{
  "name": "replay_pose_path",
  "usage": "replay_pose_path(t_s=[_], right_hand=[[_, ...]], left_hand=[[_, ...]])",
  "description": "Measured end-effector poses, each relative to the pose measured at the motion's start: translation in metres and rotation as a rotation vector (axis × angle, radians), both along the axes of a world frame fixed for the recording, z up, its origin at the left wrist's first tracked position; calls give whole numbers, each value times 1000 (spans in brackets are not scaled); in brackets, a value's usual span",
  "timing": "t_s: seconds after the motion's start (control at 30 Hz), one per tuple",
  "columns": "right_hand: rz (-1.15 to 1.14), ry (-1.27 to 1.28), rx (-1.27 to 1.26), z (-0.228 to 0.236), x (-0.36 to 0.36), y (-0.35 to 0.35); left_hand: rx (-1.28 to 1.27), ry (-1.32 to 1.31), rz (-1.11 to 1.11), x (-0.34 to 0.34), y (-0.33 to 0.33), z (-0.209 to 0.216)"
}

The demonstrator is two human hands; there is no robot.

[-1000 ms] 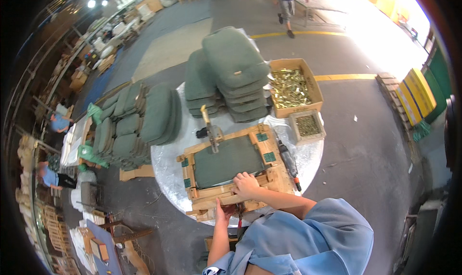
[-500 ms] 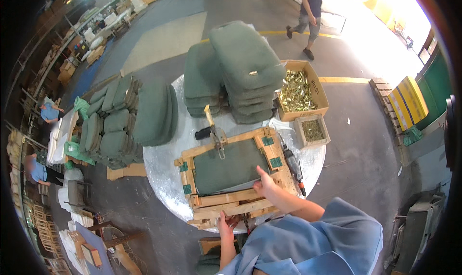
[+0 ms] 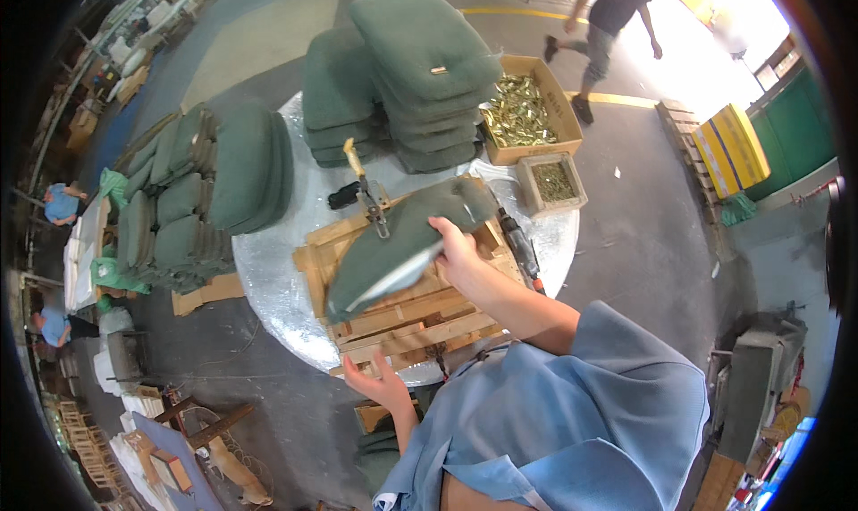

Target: The person places green fabric cushions into a wooden jig and uses a pneumatic drill to drive fasteners into the corners. They repeatedly pick up cushions, align them in the jig, drill, and stack the finished units.

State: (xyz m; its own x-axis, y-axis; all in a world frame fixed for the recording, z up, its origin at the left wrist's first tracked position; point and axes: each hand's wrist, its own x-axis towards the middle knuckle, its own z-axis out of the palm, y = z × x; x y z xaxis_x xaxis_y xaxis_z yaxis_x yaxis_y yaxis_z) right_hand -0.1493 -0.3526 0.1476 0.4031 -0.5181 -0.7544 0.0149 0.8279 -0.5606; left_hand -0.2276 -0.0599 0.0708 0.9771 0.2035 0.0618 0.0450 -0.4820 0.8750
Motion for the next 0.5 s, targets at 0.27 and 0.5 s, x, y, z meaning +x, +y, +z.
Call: replay_pose_path(t_s=[0.27, 0.5], right_hand=[[-22, -353, -338, 81, -141, 10], [191, -634, -250, 150, -139, -53]], left_hand=[[-419, 299, -54, 10, -19, 38], [-1261, 724, -563, 4, 18, 19]])
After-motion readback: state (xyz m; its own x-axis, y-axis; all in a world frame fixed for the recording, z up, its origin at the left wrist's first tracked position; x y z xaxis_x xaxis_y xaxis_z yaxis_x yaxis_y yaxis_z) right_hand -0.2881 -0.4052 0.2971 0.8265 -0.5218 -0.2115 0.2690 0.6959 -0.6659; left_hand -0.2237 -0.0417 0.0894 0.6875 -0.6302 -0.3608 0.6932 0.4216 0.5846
